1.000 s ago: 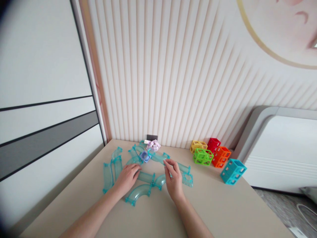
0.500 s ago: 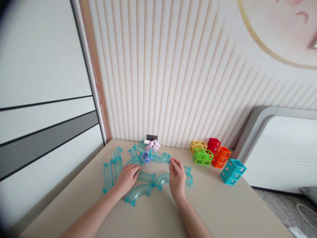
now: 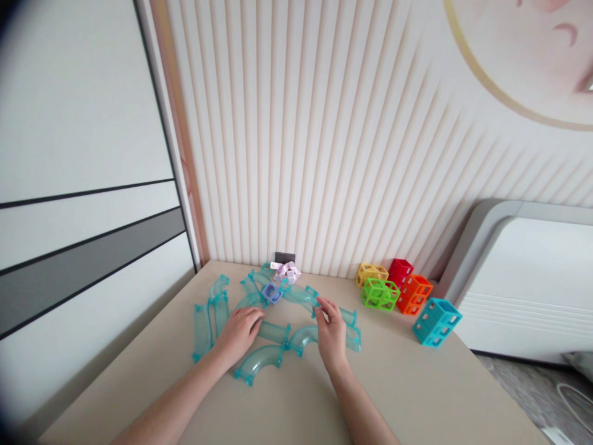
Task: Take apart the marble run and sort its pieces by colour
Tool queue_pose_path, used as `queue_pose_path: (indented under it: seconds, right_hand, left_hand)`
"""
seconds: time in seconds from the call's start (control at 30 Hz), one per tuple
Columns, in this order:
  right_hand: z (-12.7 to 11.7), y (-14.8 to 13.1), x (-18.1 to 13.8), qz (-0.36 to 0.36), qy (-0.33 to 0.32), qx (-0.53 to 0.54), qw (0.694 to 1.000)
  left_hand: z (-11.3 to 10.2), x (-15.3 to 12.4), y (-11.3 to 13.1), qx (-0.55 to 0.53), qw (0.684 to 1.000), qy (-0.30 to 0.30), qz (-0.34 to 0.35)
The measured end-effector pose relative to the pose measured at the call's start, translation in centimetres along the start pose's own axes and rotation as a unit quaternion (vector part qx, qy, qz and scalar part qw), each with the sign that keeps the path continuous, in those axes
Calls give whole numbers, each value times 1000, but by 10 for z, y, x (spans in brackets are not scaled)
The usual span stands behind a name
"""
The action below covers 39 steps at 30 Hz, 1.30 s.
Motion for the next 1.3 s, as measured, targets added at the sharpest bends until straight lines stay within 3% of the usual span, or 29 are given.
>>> queue_pose_path:
  seconds: [0.37,0.73,1.0,1.17,1.3]
  right_hand:
    - [15,-8,-13,7,-43,1,999]
    - [12,7,-6,101,-68,56,991]
    - [18,2,-10,108,-86,104,985]
    - [20,-5,-11,116,-120,152,974]
    - [26,-9,-17,142,-173,190,956]
  left_hand:
    - [1,1,0,2,1000,-4,1]
    - [0,0,0,2,1000,-1,0]
    - [1,0,1,4,1000,-7,-4]
    - [-2,-2,-3,-23,998,46,-32]
    - [-10,-2,-3,-65,991,121,-4]
Point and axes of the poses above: each hand's wrist, its own x-axis towards the middle knuckle, its own z-axis out of the palm, y = z × x, the point moved 4 cm from there along x, towards the middle knuckle, and after that the axes turned 6 degrees about z, right-handed, at the moved point
